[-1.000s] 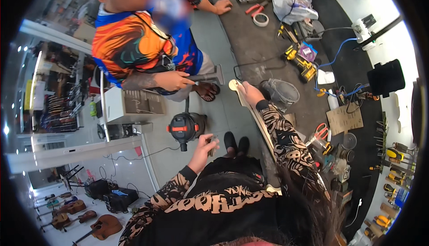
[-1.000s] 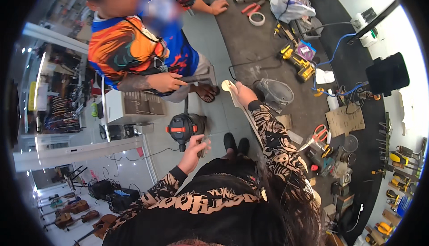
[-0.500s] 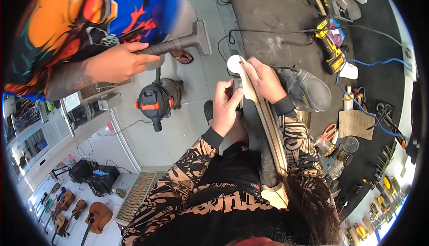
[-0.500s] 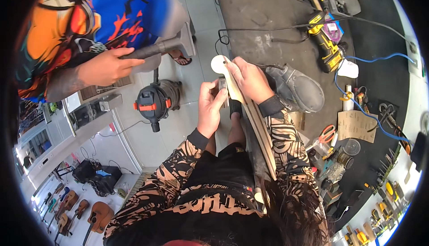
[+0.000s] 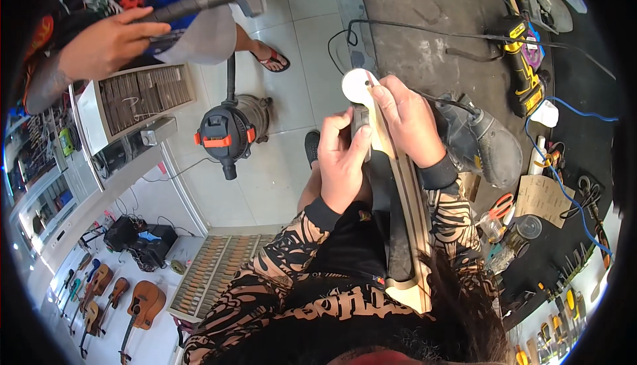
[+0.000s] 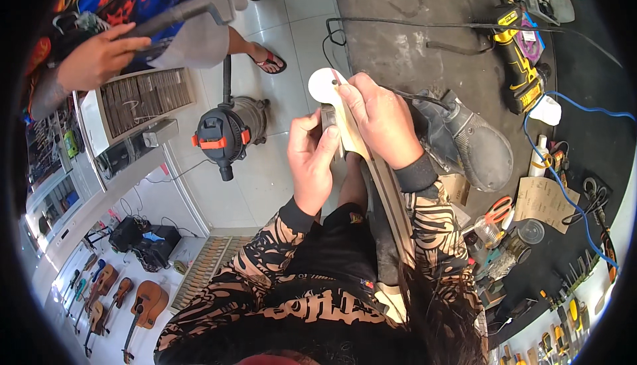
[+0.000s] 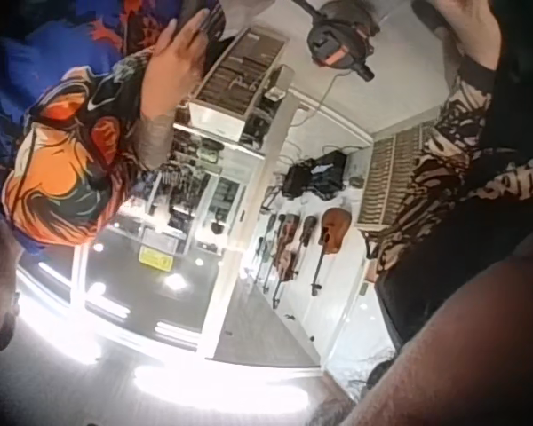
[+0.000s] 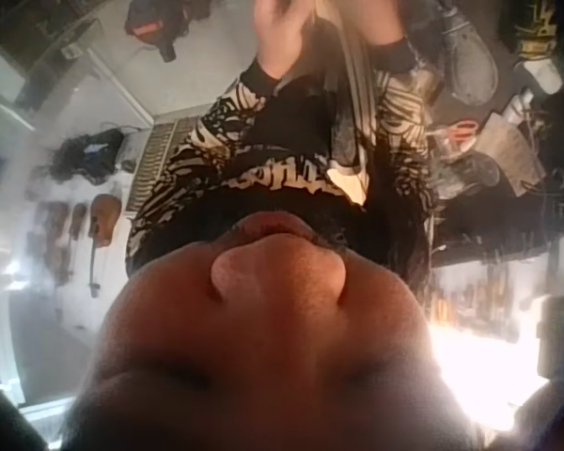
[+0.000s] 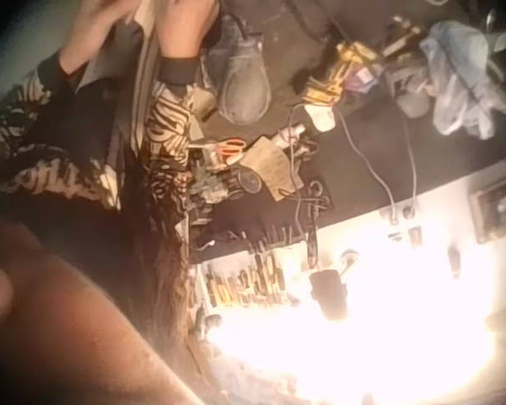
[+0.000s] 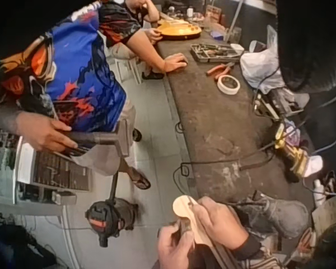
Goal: The person sands the headstock and neck of a wooden guitar with a sanding block while another person assists with a vacuum hose to clear dust.
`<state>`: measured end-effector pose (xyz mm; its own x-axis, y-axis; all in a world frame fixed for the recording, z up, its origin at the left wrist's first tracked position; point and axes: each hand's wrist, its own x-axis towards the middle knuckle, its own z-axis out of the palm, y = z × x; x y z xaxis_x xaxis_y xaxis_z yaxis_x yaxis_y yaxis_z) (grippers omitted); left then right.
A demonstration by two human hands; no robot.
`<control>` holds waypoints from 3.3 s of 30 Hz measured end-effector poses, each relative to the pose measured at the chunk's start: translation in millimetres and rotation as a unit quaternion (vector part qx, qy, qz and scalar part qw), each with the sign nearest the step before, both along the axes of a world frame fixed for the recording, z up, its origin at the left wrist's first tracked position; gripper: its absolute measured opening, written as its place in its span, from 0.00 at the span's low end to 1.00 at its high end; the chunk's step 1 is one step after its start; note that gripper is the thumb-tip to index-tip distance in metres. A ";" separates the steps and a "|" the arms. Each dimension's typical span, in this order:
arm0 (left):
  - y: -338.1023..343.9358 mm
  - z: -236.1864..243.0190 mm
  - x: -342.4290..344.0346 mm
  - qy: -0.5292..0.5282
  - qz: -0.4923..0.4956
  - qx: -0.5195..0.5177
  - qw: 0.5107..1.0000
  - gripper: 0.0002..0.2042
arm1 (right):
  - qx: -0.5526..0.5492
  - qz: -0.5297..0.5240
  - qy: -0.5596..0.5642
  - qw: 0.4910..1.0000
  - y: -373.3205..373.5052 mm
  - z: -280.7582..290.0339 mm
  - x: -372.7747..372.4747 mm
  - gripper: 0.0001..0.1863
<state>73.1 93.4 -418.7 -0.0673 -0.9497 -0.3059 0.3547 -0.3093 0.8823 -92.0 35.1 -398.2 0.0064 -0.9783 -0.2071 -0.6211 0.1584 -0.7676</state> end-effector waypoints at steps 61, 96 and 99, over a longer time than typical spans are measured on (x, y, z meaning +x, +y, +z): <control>11.5 -4.2 -5.8 0.036 0.045 0.016 0.998 0.13 | -0.001 -0.010 0.014 1.000 0.0 -2.0 4.6 0.20; 8.0 -17.2 -25.0 0.000 0.087 -0.034 0.996 0.14 | 0.001 -0.019 0.024 1.000 4.9 -3.7 5.8 0.21; 9.7 -14.9 -29.0 0.035 0.122 -0.013 0.992 0.13 | 0.007 -0.019 0.018 1.000 3.3 -1.2 6.4 0.21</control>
<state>44.1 103.1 -433.6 0.1443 -0.9477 -0.2846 0.4776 -0.1852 0.8589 -85.6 38.4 -399.4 -0.0386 -0.9745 -0.2208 -0.6422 0.1935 -0.7417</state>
